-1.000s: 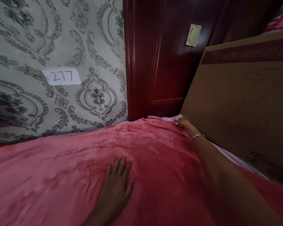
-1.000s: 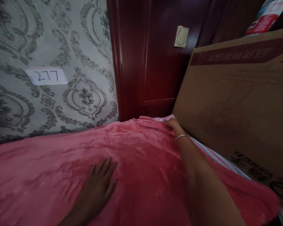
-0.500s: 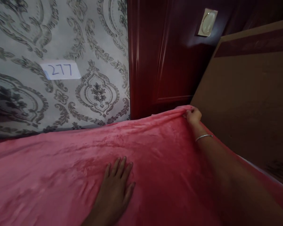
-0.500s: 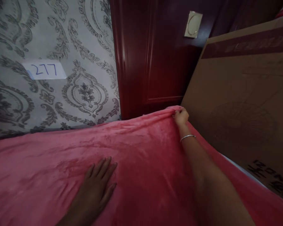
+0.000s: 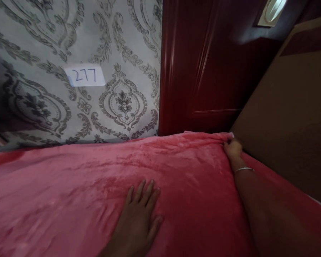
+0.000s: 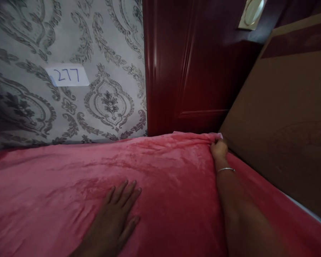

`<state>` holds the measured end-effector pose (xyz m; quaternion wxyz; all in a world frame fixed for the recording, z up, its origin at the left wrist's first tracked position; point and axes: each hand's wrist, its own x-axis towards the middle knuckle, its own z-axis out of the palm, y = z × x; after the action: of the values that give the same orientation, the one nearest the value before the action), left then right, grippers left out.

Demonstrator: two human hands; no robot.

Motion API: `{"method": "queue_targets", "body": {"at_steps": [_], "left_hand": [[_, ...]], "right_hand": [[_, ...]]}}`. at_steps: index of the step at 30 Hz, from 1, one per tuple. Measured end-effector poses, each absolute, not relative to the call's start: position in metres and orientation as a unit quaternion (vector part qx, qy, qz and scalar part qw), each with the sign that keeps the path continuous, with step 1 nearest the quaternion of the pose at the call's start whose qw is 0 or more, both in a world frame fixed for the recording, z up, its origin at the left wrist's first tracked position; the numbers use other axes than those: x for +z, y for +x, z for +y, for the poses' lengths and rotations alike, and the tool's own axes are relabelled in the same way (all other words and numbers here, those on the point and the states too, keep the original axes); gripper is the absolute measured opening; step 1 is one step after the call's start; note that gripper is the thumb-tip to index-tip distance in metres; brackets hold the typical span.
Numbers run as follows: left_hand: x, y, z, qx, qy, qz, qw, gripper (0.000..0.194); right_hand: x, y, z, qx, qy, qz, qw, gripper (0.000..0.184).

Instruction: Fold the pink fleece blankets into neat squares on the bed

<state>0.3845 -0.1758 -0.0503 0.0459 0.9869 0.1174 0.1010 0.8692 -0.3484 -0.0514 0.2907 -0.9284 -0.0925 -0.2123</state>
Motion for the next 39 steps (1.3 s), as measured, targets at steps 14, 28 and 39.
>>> {"method": "queue_targets", "body": {"at_steps": [14,28,39], "left_hand": [[-0.051,0.383,-0.177,0.132,0.984,0.116,0.035,0.058],[-0.055,0.383,-0.175,0.157,0.982,0.1,0.023,0.059],[-0.051,0.384,-0.177,0.142,0.983,0.113,0.028,0.057]], "right_hand": [[-0.035,0.841,-0.317,-0.113,-0.953,-0.206,0.191,0.044],[-0.034,0.84,-0.309,-0.145,-0.946,-0.191,0.217,0.039],[-0.039,0.857,-0.309,-0.125,-0.949,-0.216,0.194,0.039]]}}
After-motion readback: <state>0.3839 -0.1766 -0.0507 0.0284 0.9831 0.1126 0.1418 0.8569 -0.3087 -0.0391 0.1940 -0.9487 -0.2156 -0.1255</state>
